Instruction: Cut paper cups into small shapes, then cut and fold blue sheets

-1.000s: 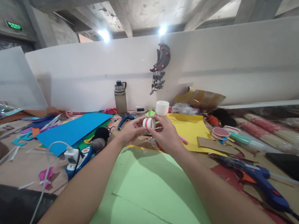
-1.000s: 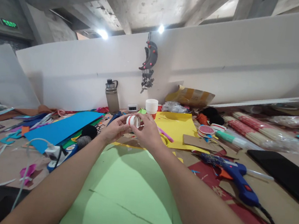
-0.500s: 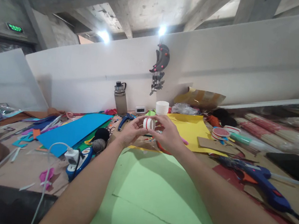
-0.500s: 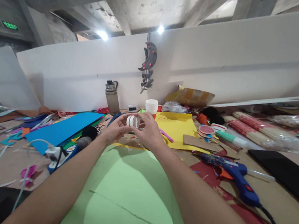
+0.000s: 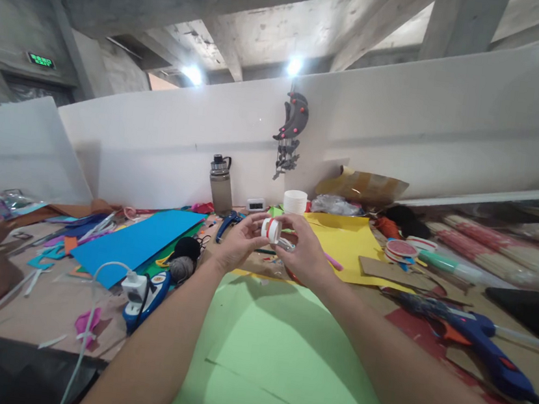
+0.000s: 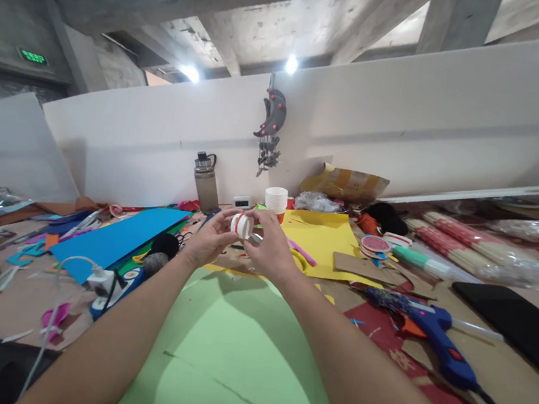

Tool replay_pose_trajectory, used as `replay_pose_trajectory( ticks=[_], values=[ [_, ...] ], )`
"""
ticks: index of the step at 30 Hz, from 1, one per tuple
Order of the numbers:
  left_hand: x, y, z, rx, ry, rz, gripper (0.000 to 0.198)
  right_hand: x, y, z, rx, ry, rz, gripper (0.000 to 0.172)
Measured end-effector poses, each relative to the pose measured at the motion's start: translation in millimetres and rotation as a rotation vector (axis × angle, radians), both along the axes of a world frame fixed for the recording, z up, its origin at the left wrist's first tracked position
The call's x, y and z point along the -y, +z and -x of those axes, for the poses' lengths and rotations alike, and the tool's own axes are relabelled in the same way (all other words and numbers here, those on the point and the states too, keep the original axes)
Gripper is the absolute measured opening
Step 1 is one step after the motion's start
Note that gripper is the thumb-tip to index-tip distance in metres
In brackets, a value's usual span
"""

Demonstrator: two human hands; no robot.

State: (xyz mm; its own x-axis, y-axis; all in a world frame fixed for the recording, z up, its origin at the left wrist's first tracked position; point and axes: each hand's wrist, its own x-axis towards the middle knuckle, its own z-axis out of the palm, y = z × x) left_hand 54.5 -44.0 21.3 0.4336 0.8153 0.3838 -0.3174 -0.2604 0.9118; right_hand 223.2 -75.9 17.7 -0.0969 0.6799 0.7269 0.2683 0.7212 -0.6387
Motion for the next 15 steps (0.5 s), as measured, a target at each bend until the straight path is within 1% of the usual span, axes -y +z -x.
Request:
replay_pose_trajectory(
  ticks=[5,8,10,12,15],
  values=[
    [-0.8,-0.6,-0.4,0.011,-0.014,-0.004,0.060,-1.1,-1.3,-0.3,0.003,-0.009,0.013,0.041],
    [-0.7,0.2,-0.6,-0.002,-0.007,0.011,0.062,-1.6,-2.2,0.0,-0.028,0.020,0.053,0.041],
    [-0.8,1.1,0.2,-0.004,-0.005,0.025,0.062,-2.5,-3.1,0.5,-0.085,0.078,0.092,0.040],
    [-0.7,2.3,1.5,0.017,0.000,0.035,0.061,-3.6,-3.9,0.9,-0.170,0.170,0.142,0.040],
    [0.4,3.9,3.5,0.054,-0.011,0.054,0.060,-5.2,-4.0,0.6,-0.305,0.306,0.226,0.045]
  ],
)
